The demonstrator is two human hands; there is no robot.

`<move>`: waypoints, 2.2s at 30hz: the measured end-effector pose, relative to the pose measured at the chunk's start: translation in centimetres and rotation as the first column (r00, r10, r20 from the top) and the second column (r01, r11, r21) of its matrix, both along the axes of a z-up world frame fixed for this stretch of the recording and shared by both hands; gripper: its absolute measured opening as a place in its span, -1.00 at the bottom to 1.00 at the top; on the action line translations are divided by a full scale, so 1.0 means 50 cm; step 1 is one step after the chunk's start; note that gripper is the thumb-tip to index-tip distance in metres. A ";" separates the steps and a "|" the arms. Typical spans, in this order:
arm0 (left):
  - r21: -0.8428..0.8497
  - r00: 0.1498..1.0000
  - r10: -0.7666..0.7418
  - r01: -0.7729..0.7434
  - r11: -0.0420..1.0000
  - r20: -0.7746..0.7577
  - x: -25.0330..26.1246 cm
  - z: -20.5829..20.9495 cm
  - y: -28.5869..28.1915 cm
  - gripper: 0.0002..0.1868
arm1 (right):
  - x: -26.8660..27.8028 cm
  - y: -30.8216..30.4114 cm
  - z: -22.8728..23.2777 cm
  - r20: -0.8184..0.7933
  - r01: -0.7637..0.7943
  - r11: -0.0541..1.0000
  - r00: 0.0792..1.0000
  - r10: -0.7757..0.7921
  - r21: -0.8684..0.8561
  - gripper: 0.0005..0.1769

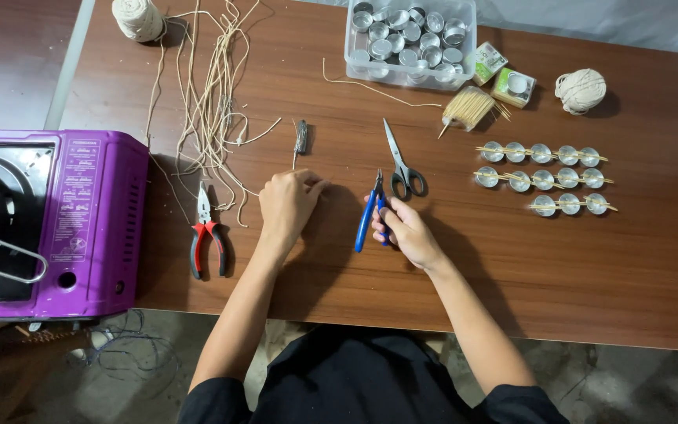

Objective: Assembling candle wicks by cutting cotton string to length and threading them through metal wick tabs on a workbench.

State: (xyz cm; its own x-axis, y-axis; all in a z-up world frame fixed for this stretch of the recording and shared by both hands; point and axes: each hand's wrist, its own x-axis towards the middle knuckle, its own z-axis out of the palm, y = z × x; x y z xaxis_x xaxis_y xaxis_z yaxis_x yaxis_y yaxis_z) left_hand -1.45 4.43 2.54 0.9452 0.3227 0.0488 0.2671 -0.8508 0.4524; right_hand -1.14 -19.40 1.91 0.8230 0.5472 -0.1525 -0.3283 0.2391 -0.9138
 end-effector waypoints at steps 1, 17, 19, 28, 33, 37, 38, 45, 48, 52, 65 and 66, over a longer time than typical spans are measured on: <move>0.002 1.000 0.000 0.000 1.000 -0.001 -0.010 0.008 -0.005 -0.88 | 0.001 -0.003 -0.003 -0.001 0.000 1.000 1.000 0.000 0.002 -0.77; -0.374 0.981 -0.097 0.154 0.915 0.168 -0.210 0.078 0.010 -0.86 | 0.000 0.004 0.008 0.719 0.322 0.761 0.645 0.258 -0.563 -0.65; -0.329 0.975 -0.040 0.112 0.938 0.219 -0.222 0.074 0.047 -0.86 | 0.024 -0.013 -0.001 0.824 0.505 0.658 0.434 0.365 -0.558 -0.71; 0.000 0.980 0.163 -0.164 0.986 0.113 -0.209 0.001 0.065 -0.73 | 0.129 -0.017 -0.042 0.754 0.728 0.430 0.180 0.632 -0.535 -0.82; 0.206 0.983 0.173 -0.181 0.962 0.056 -0.207 -0.006 0.075 -0.74 | 0.143 -0.023 -0.092 0.732 0.678 0.418 0.266 0.628 -0.605 -0.86; 0.222 0.983 0.157 -0.175 0.959 0.095 -0.192 -0.026 0.081 -0.72 | 0.119 -0.016 -0.096 0.718 0.749 0.387 0.168 0.675 -0.539 -0.82; 0.216 0.979 0.159 -0.184 0.959 0.128 -0.188 -0.033 0.082 -0.72 | 0.113 -0.016 -0.092 0.720 0.739 0.394 0.174 0.672 -0.547 -0.83; 0.283 0.970 0.176 -0.219 0.934 0.167 -0.156 -0.036 0.091 -0.75 | 0.083 -0.001 -0.063 0.774 0.656 0.447 0.369 0.515 -0.609 -0.83; 0.345 0.959 0.137 -0.220 0.913 0.249 -0.150 -0.026 0.100 -0.75 | 0.075 0.013 -0.049 0.743 0.649 0.392 0.441 0.504 -0.652 -0.82; 0.392 0.941 0.095 -0.225 0.892 0.325 -0.145 -0.011 0.083 -0.62 | 0.072 0.028 -0.042 0.749 0.660 0.384 0.449 0.488 -0.646 -0.81; 0.409 0.970 0.076 -0.167 0.897 0.230 -0.137 -0.031 0.091 -0.47 | 0.077 0.049 -0.066 0.790 0.659 0.453 0.401 0.464 -0.601 -0.82; 0.409 0.964 0.042 -0.151 0.900 0.263 -0.137 -0.024 0.092 -0.49 | 0.076 0.050 -0.067 0.800 0.647 0.482 0.392 0.454 -0.590 -0.83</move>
